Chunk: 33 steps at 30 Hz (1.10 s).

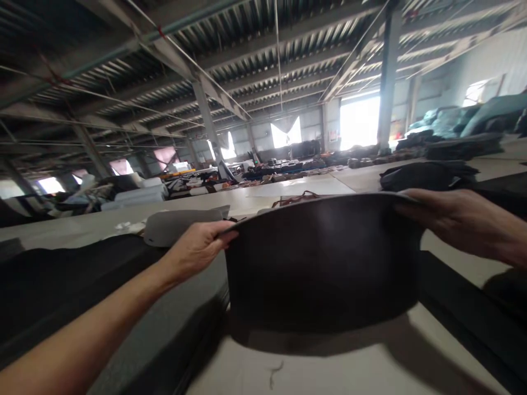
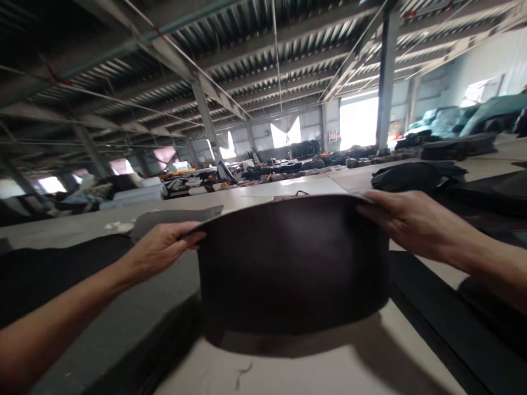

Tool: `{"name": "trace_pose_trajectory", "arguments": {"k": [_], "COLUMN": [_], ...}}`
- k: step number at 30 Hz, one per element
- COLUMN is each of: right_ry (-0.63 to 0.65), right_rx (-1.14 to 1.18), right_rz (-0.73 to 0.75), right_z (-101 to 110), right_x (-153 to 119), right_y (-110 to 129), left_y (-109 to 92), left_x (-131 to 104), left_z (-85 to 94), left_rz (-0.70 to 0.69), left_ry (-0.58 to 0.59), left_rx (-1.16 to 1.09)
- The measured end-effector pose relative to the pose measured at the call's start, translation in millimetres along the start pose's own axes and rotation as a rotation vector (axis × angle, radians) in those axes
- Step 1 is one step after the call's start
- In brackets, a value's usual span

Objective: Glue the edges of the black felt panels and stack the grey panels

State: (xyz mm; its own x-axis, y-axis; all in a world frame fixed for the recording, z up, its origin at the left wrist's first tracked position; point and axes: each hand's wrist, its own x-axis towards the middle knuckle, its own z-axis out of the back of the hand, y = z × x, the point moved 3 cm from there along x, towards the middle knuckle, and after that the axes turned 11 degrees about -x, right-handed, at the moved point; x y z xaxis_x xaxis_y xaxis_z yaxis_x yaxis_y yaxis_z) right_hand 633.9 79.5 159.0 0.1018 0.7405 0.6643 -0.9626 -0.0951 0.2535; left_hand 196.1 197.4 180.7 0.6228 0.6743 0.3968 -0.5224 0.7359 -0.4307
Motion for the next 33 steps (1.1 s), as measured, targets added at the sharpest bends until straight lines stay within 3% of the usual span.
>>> {"name": "trace_pose_trajectory", "arguments": {"k": [2,5,7,9,12,17,20,25,33], "right_ry": [-0.070,-0.278,-0.384,-0.445,-0.375,0.011,0.167,0.256,0.316], "right_rx": [-0.132,-0.282,-0.320,-0.331,-0.343,-0.370,-0.356,-0.306,-0.123], "right_rz": [0.043,0.015,0.027,0.104,0.193,0.231,0.212,0.194,0.148], "right_z": [1,10,13,4,-41,-149,-185,-195,-190], "right_x": [37,75,88,94,96,77,61,53,51], "right_y": [2,4,6,5,-10,-51,-66,-75,-79], "left_y": [-3,-11,-7,10,58,145,178,197,186], "left_x": [31,67,86,104,127,138,132,128,127], "left_z": [18.3,41.9,47.6,39.4,-2.7,-105.9,-139.5,-143.8,-132.4], "left_rz": [-0.082,-0.257,-0.339,-0.356,-0.297,-0.121,-0.062,-0.022,0.066], "left_ry": [-0.123,-0.356,-0.492,-0.543,-0.459,-0.210,-0.142,-0.088,-0.078], "left_rx": [0.099,0.240,0.271,0.251,0.207,0.169,0.135,0.065,-0.160]}}
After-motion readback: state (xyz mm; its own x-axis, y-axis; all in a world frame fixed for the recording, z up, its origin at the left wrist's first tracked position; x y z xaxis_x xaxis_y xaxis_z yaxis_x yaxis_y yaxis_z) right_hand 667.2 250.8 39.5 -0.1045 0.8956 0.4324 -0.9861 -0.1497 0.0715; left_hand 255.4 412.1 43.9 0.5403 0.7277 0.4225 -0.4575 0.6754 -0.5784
